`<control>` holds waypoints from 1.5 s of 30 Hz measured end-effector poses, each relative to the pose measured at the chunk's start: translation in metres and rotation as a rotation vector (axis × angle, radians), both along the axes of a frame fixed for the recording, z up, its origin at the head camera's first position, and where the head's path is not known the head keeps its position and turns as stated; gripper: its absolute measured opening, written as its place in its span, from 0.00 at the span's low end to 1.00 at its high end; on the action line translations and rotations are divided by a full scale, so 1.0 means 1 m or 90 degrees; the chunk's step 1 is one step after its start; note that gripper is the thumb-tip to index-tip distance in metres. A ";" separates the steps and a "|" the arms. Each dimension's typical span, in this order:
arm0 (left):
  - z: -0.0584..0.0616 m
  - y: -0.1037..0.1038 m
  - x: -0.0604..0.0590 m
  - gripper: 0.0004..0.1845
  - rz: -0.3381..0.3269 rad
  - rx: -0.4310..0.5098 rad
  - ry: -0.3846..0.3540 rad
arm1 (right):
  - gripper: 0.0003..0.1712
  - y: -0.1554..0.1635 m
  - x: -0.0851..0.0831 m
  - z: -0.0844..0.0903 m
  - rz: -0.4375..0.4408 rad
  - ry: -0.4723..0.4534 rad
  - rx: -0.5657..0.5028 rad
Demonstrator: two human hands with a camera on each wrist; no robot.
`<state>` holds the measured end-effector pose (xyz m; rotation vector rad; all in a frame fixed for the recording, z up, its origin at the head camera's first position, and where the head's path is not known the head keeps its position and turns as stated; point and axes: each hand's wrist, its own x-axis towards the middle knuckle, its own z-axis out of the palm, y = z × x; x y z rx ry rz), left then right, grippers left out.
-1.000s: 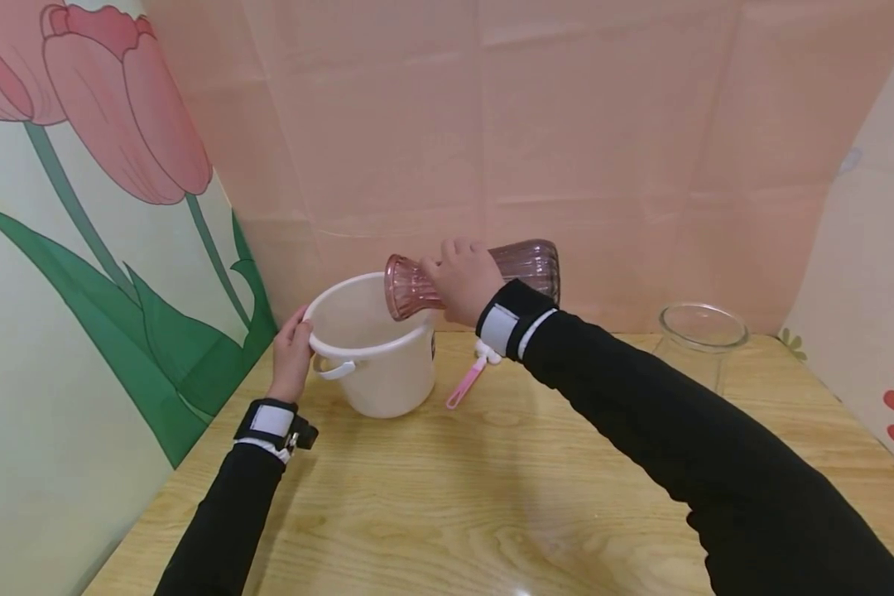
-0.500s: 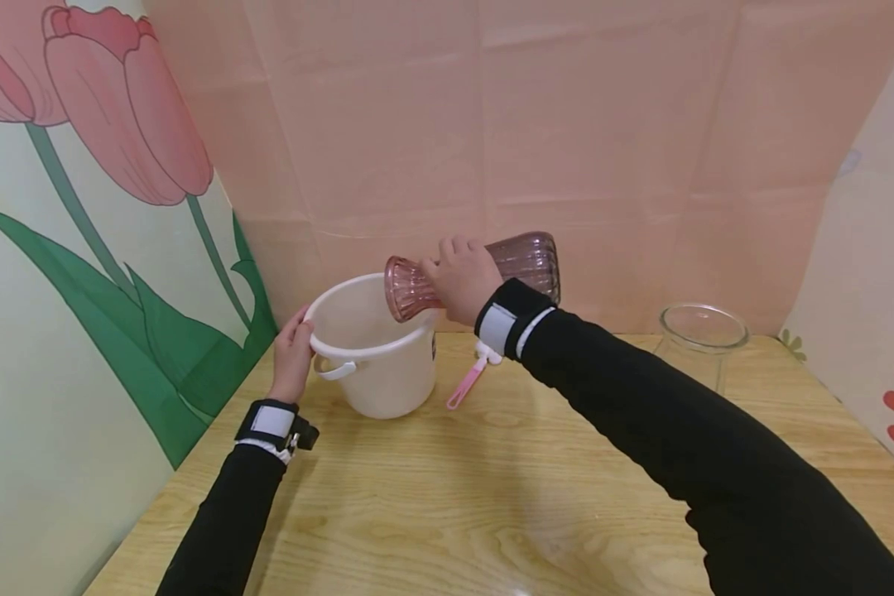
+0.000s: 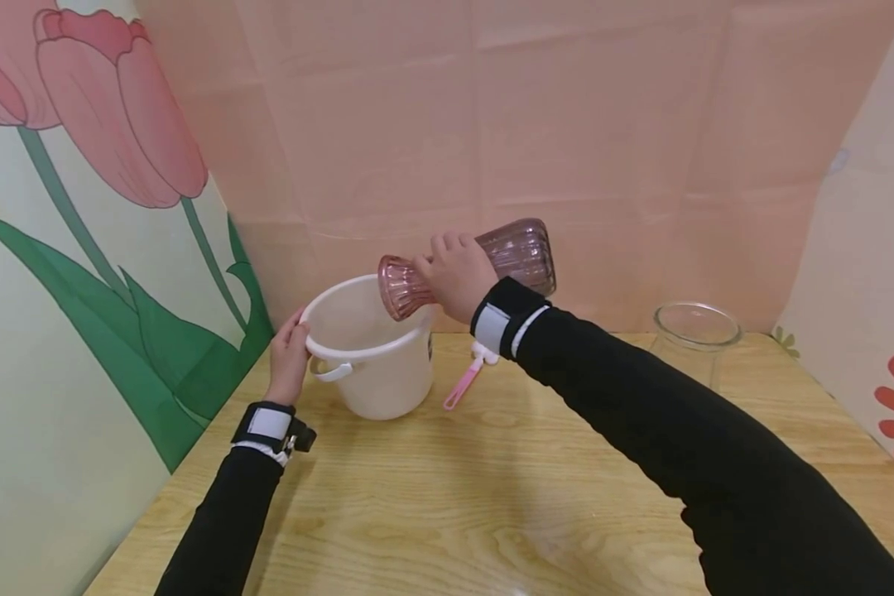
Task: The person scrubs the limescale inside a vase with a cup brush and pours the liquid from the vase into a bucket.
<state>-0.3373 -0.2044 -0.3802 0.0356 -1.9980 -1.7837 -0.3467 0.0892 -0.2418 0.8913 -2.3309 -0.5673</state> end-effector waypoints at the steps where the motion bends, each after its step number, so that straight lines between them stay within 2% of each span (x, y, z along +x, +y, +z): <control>1: 0.000 0.000 0.000 0.26 -0.001 0.001 0.000 | 0.31 0.000 0.001 0.000 0.004 0.007 0.002; 8: 0.000 -0.002 0.001 0.26 0.005 0.007 0.000 | 0.26 -0.003 0.001 0.001 0.046 0.077 0.002; 14: 0.001 -0.003 0.002 0.26 0.004 0.000 -0.003 | 0.27 -0.006 -0.001 0.000 0.056 0.126 0.037; 29: 0.000 -0.003 0.003 0.25 0.002 0.000 0.006 | 0.25 -0.008 -0.002 -0.002 0.056 0.153 0.063; 37: -0.001 -0.002 0.001 0.26 0.016 -0.002 -0.002 | 0.27 -0.008 -0.001 -0.003 0.044 0.152 0.072; 41: 0.000 -0.002 0.001 0.25 0.011 -0.003 0.001 | 0.27 -0.008 0.000 -0.003 0.048 0.148 0.054; 45: -0.001 -0.003 0.000 0.25 0.007 -0.001 0.000 | 0.23 -0.008 -0.001 -0.005 0.060 0.130 0.008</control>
